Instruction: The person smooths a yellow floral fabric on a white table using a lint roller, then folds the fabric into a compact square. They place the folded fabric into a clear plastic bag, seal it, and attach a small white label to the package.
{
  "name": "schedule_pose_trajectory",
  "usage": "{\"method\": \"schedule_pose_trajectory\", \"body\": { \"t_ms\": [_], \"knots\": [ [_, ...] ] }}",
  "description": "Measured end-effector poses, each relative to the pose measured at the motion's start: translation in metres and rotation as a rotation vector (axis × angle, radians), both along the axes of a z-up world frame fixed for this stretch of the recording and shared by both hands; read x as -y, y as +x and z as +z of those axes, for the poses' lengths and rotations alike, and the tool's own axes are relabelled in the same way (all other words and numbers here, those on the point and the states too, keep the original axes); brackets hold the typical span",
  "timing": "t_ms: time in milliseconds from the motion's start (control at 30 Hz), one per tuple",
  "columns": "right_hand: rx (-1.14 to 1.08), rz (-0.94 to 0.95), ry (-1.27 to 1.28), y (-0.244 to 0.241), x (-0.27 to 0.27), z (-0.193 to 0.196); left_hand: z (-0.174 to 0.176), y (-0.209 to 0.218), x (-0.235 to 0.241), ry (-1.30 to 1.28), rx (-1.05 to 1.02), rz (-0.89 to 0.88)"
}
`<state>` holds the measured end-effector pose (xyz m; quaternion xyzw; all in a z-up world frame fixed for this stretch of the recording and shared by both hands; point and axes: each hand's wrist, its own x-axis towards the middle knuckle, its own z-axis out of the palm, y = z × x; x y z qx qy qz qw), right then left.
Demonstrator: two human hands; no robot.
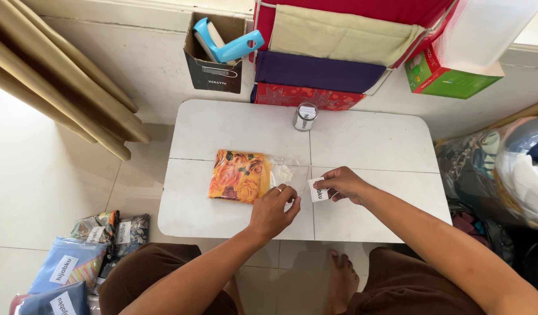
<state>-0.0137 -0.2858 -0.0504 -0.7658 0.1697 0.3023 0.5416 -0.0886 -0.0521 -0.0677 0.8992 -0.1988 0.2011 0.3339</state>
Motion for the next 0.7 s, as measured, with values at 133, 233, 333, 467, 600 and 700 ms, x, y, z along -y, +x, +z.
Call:
{"method": "schedule_pose_trajectory", "body": {
  "t_ms": [133,233,333,467,600,700],
  "knots": [
    [0.0,-0.03,0.064,0.0,-0.016,-0.002,-0.009,0.003,-0.002,-0.012,0.066,0.004],
    [0.049,-0.088,0.14,0.001,-0.032,0.002,-0.008,0.003,-0.003,-0.003,0.146,-0.001],
    [0.106,-0.141,0.257,0.004,-0.042,0.002,-0.001,0.002,-0.004,0.025,0.175,-0.026],
    [0.1,-0.186,0.358,0.011,-0.04,-0.01,0.0,0.001,-0.006,0.039,0.2,-0.038],
    [0.046,-0.199,0.407,0.008,-0.044,-0.003,-0.004,0.002,-0.009,0.04,0.192,-0.111],
    [0.023,-0.158,0.373,0.005,-0.048,-0.009,-0.015,0.003,-0.006,0.056,0.185,-0.121]
  ]
}}
